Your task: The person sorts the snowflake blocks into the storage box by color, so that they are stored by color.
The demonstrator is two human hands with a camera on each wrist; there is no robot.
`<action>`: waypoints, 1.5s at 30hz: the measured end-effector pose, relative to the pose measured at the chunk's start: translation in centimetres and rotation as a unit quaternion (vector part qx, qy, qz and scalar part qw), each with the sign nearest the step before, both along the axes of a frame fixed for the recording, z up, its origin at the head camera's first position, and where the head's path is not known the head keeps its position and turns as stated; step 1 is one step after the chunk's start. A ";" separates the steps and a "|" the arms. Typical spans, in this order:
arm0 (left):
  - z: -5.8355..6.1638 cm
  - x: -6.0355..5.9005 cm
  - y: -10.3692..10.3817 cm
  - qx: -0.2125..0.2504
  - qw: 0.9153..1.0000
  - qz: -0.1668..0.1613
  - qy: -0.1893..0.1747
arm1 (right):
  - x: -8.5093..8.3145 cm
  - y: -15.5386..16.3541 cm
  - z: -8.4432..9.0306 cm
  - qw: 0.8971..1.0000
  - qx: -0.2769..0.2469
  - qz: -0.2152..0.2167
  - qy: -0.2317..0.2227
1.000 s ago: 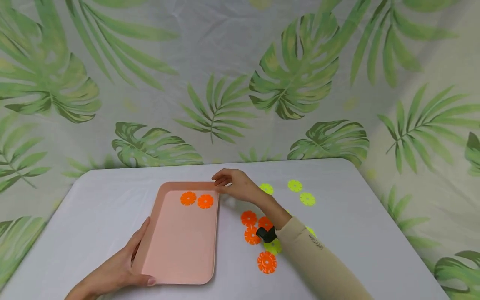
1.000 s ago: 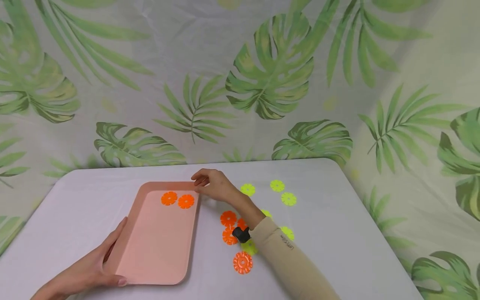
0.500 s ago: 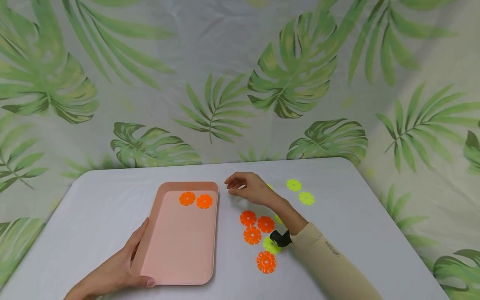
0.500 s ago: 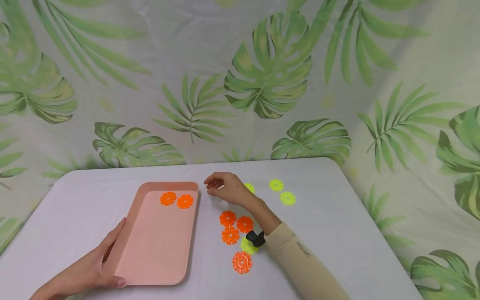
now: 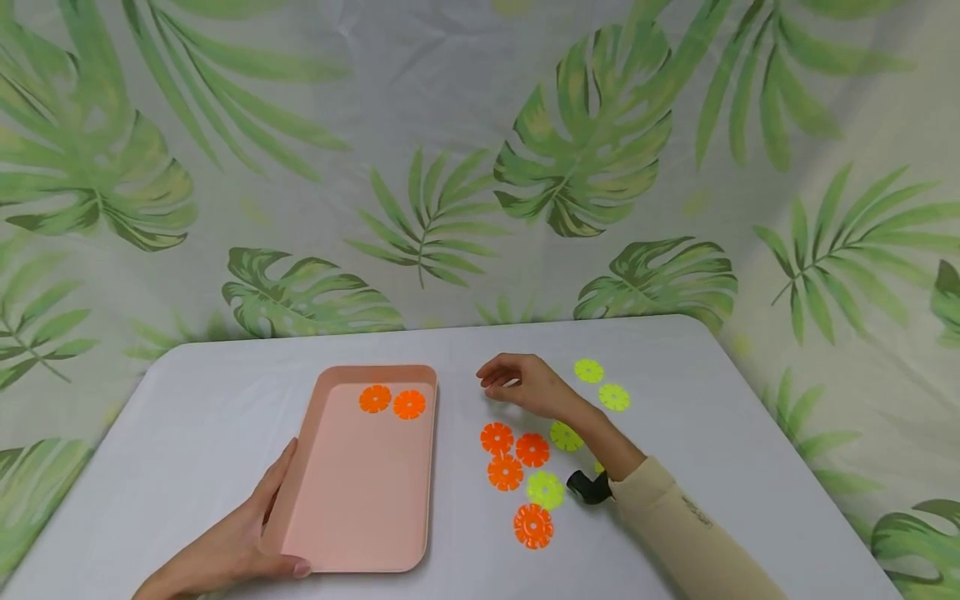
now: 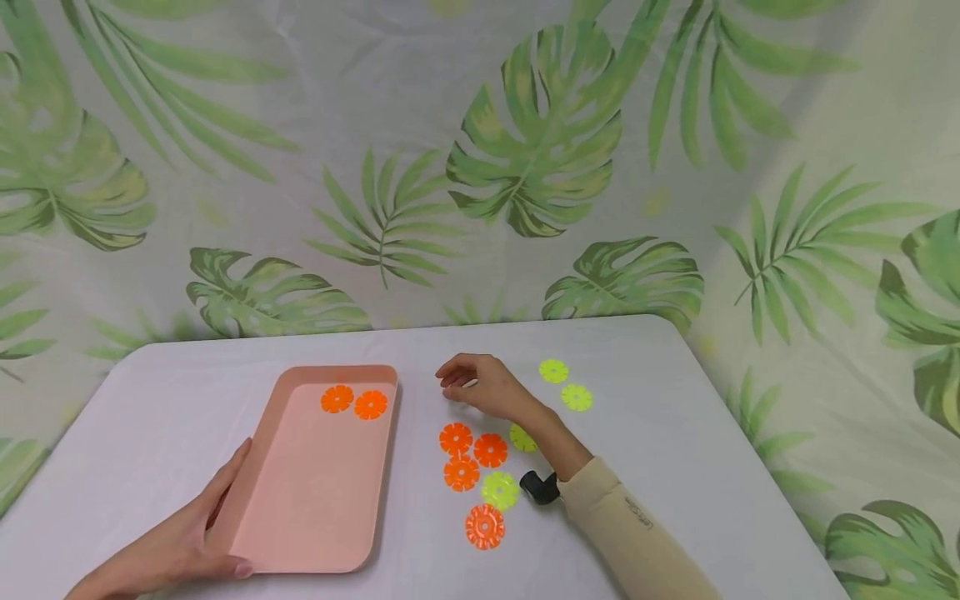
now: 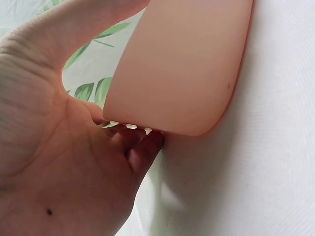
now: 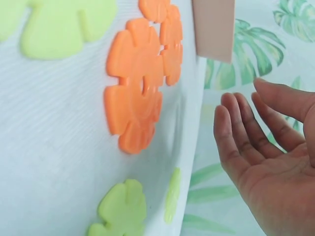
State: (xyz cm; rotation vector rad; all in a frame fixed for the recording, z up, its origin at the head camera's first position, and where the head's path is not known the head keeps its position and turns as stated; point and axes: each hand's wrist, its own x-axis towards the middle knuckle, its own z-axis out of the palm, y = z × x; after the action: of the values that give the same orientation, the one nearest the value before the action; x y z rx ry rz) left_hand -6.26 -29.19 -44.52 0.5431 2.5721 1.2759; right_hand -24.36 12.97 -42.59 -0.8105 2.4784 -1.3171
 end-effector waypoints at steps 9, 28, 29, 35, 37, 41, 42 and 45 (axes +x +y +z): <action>-0.2 0.1 -0.1 -0.003 1.000 -0.001 0.002 | 0.7 0.8 -0.7 0.999 0.015 0.018 -0.044; -0.5 0.0 0.0 0.009 1.000 0.006 -0.020 | 1.7 1.8 -1.7 0.989 0.097 0.088 -0.068; -0.5 0.0 0.0 0.009 1.000 0.008 -0.020 | 1.7 1.7 -1.8 0.989 0.101 0.090 -0.063; -0.5 0.1 0.1 0.017 0.999 0.013 -0.033 | 1.8 1.5 -1.7 0.987 0.117 0.093 -0.055; -0.5 0.1 0.1 0.022 0.999 0.012 -0.036 | 2.0 1.4 -1.5 0.986 0.123 0.093 -0.058; -0.5 0.1 0.1 0.027 0.999 0.012 -0.028 | 2.1 1.2 -1.2 0.984 0.137 0.096 -0.065; -0.5 0.1 0.1 0.026 0.999 0.012 -0.025 | 2.1 1.1 -1.2 0.983 0.140 0.096 -0.067; -0.5 0.4 -0.1 0.013 1.000 0.015 -0.023 | 2.0 0.9 -1.3 0.982 0.139 0.102 -0.074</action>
State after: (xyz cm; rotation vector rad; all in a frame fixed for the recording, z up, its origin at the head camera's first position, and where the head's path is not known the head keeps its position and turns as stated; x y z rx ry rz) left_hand -5.81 -29.27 -45.02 0.4773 2.5383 1.3184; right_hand -22.34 13.85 -43.85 -0.8377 2.3202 -0.9017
